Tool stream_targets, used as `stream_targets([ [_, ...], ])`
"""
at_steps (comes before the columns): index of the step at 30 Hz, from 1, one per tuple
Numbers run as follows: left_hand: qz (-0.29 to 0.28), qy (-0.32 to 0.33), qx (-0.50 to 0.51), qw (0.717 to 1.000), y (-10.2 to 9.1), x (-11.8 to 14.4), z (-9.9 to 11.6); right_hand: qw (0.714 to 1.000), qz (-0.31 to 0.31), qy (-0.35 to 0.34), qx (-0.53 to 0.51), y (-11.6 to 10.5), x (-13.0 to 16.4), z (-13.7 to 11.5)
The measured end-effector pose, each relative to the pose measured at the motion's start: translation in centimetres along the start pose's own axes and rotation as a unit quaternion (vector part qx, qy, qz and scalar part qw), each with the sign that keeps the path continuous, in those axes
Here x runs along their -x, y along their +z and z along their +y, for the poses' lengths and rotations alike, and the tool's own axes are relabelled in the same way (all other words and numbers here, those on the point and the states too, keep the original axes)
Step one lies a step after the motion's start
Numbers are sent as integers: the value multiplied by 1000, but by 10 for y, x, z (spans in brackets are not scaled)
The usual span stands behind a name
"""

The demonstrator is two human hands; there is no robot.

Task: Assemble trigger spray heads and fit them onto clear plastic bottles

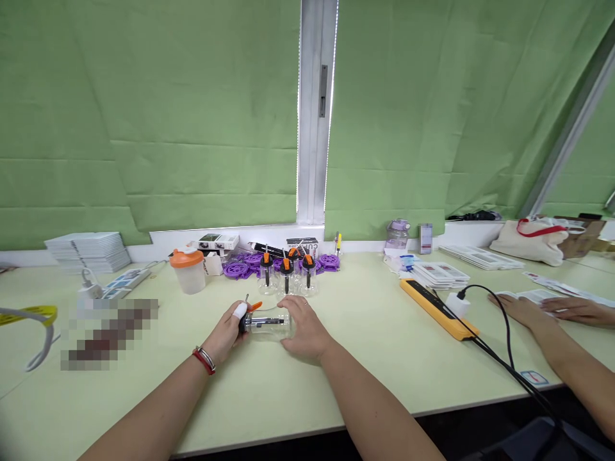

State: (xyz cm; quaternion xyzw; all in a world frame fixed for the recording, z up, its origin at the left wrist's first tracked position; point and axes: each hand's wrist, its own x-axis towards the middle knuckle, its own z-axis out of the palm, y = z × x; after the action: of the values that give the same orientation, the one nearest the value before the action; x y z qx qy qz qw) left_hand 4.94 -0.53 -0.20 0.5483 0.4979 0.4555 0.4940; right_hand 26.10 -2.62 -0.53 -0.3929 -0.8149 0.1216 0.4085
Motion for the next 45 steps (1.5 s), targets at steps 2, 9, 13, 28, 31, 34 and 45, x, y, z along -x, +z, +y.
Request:
stream_targets([
  [2,14,10,-2,1000,2,0,0,1000,-1,12,-11,-2,0,1],
  [9,9,53,-9,999,5,3,1,976,-34,139,-161,-2,1,18],
  [13,8,41,-16,999,8,6,4,935,-29,212,-283,5,-2,22],
  [28,2,-71,109,992,0,-9,-9,892,-21,251,-376,6,-4,24],
  [31,13,-84,100,991,-1,-9,-10,884,-59,236,-400,0,-1,24],
  [34,12,-75,86,993,0,-7,-10,861,-61,228,-450,-3,0,20],
  [45,63,-80,18,995,9,2,-1,877,-82,310,-358,13,-3,27],
])
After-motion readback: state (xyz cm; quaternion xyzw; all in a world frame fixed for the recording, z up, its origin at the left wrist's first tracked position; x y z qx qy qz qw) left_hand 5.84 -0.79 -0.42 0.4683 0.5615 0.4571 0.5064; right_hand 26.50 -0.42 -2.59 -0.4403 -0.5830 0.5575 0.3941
